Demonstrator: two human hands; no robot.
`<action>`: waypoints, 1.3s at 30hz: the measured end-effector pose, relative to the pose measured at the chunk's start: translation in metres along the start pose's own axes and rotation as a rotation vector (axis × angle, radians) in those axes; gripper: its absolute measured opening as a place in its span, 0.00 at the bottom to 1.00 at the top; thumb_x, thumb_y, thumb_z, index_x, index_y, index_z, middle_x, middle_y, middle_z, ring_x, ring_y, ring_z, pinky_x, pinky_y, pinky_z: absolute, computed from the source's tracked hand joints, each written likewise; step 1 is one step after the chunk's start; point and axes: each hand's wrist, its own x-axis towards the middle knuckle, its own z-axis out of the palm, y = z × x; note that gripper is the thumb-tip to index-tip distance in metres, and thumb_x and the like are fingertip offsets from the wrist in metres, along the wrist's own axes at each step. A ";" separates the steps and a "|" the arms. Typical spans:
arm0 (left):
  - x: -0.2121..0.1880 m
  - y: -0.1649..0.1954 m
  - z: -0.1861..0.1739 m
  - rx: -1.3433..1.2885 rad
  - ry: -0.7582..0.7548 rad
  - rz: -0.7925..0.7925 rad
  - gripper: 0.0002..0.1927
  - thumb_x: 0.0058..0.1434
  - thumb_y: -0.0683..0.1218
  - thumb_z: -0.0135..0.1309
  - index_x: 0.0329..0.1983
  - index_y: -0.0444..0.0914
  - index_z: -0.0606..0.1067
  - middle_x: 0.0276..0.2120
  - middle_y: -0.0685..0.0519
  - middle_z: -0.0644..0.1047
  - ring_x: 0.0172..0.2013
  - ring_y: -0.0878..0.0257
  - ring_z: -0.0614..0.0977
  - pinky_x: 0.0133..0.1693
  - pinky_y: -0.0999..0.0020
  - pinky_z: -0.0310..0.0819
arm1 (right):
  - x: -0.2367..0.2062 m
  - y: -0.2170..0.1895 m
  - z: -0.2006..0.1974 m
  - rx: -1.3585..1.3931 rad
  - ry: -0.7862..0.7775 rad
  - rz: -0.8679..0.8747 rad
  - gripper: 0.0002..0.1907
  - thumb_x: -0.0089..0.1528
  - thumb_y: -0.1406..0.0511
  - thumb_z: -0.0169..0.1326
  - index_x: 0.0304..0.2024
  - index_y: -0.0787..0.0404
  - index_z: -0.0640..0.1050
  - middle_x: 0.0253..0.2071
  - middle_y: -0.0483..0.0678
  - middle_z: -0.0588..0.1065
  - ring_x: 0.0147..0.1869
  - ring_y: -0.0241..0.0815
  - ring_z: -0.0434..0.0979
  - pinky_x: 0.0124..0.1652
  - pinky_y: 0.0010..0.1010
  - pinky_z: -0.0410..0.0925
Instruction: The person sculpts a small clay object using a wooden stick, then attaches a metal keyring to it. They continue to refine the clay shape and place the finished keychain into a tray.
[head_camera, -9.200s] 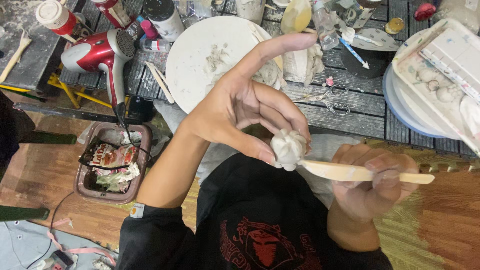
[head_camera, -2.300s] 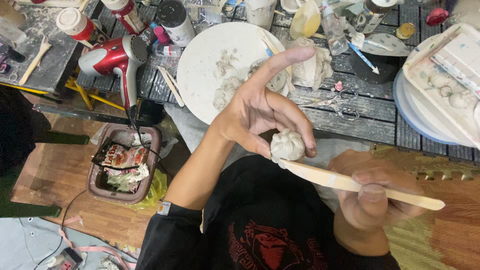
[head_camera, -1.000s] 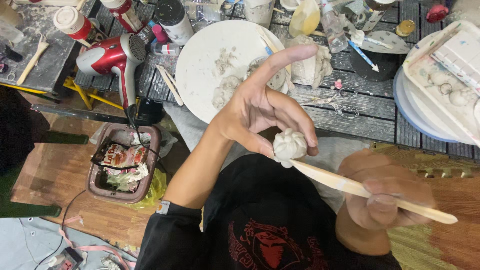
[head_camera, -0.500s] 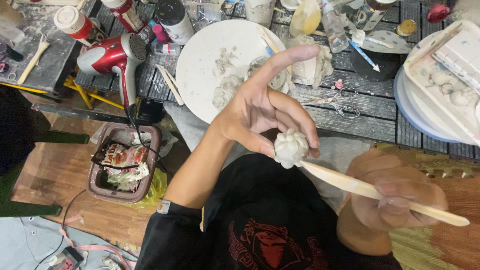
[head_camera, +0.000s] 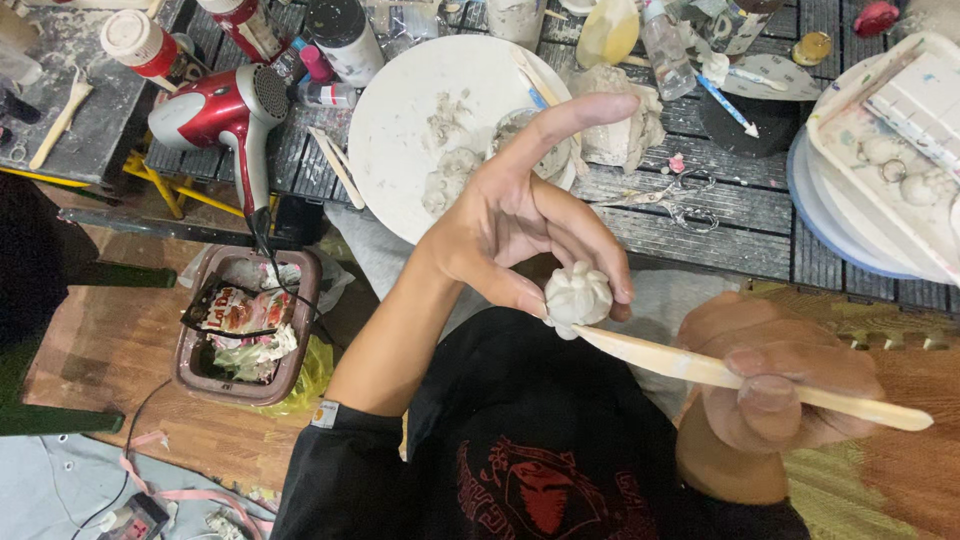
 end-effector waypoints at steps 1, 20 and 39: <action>0.000 -0.001 -0.001 0.003 -0.005 0.004 0.63 0.55 0.34 0.68 0.79 0.38 0.34 0.49 0.29 0.81 0.47 0.42 0.87 0.51 0.52 0.87 | 0.000 -0.001 0.000 0.007 -0.011 0.008 0.11 0.69 0.65 0.53 0.39 0.69 0.69 0.22 0.54 0.71 0.16 0.40 0.68 0.17 0.35 0.67; 0.009 0.008 -0.001 0.059 -0.133 -0.148 0.62 0.51 0.32 0.67 0.77 0.30 0.36 0.46 0.29 0.81 0.43 0.43 0.88 0.48 0.51 0.90 | 0.008 -0.008 -0.002 -0.002 0.003 0.102 0.08 0.65 0.71 0.52 0.37 0.72 0.69 0.25 0.60 0.73 0.14 0.40 0.72 0.15 0.34 0.68; 0.004 -0.018 -0.003 -0.196 -0.017 -0.049 0.65 0.50 0.31 0.65 0.75 0.37 0.30 0.45 0.30 0.79 0.49 0.38 0.85 0.58 0.38 0.84 | 0.013 -0.009 -0.038 0.179 0.039 0.270 0.08 0.70 0.65 0.53 0.39 0.64 0.75 0.18 0.48 0.71 0.14 0.30 0.68 0.16 0.26 0.63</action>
